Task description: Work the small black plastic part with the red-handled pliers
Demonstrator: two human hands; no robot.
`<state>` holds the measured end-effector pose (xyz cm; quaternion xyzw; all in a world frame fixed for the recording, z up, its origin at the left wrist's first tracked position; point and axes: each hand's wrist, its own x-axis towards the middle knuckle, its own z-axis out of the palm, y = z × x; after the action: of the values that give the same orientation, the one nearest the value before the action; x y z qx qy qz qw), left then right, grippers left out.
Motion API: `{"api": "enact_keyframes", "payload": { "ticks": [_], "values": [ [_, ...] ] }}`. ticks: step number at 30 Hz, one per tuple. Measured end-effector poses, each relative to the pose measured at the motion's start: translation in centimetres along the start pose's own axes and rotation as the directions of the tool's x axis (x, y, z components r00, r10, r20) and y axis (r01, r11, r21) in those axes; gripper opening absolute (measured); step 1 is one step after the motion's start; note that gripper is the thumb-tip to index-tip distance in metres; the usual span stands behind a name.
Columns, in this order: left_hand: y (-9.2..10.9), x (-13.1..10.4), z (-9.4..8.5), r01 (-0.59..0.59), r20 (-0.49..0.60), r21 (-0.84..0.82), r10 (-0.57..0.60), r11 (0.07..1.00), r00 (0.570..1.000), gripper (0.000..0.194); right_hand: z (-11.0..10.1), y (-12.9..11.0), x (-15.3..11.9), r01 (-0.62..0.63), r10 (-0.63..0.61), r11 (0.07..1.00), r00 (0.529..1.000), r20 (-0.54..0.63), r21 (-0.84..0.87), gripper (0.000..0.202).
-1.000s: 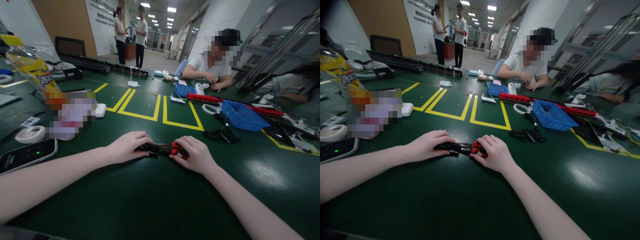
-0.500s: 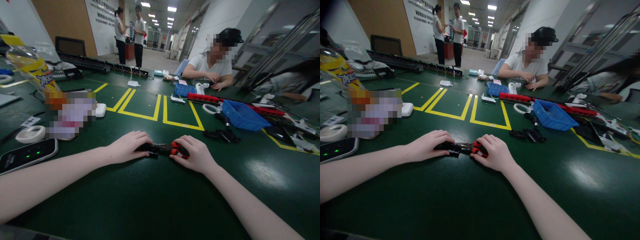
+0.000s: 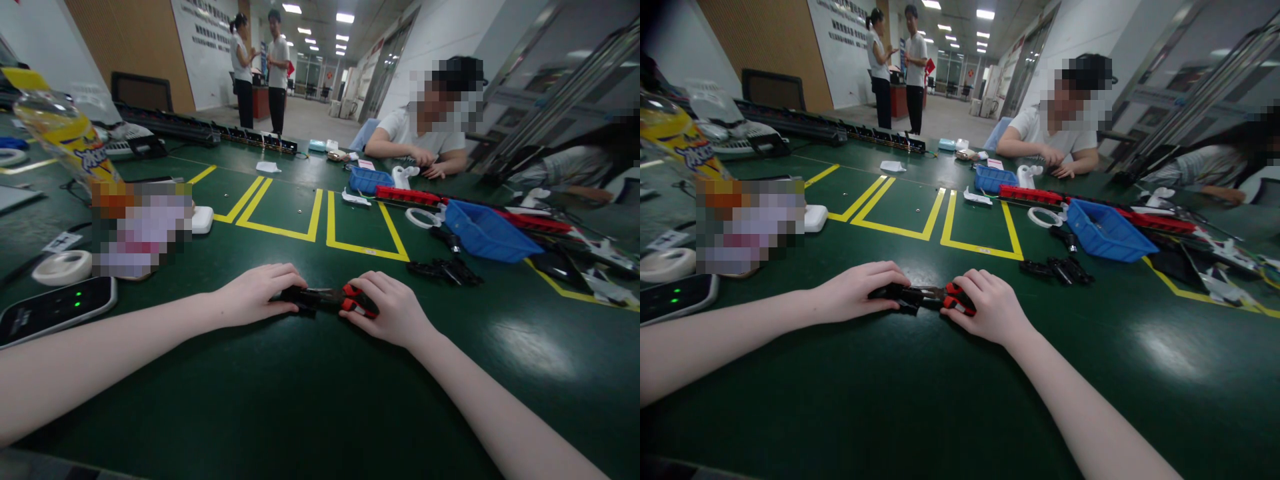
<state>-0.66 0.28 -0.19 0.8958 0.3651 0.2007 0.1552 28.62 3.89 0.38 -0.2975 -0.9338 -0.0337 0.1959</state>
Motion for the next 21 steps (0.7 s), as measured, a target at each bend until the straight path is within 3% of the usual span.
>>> {"api": "enact_keyframes", "payload": {
  "ticks": [21],
  "values": [
    [0.24, 0.06, -0.03, 0.046, -0.001, 0.059, -0.046, 0.997, 0.999, 0.029, 0.19, 0.24, 0.02, -0.016, 0.016, 0.998, 1.000, 0.013, 0.053, 0.040]
  ]
}}
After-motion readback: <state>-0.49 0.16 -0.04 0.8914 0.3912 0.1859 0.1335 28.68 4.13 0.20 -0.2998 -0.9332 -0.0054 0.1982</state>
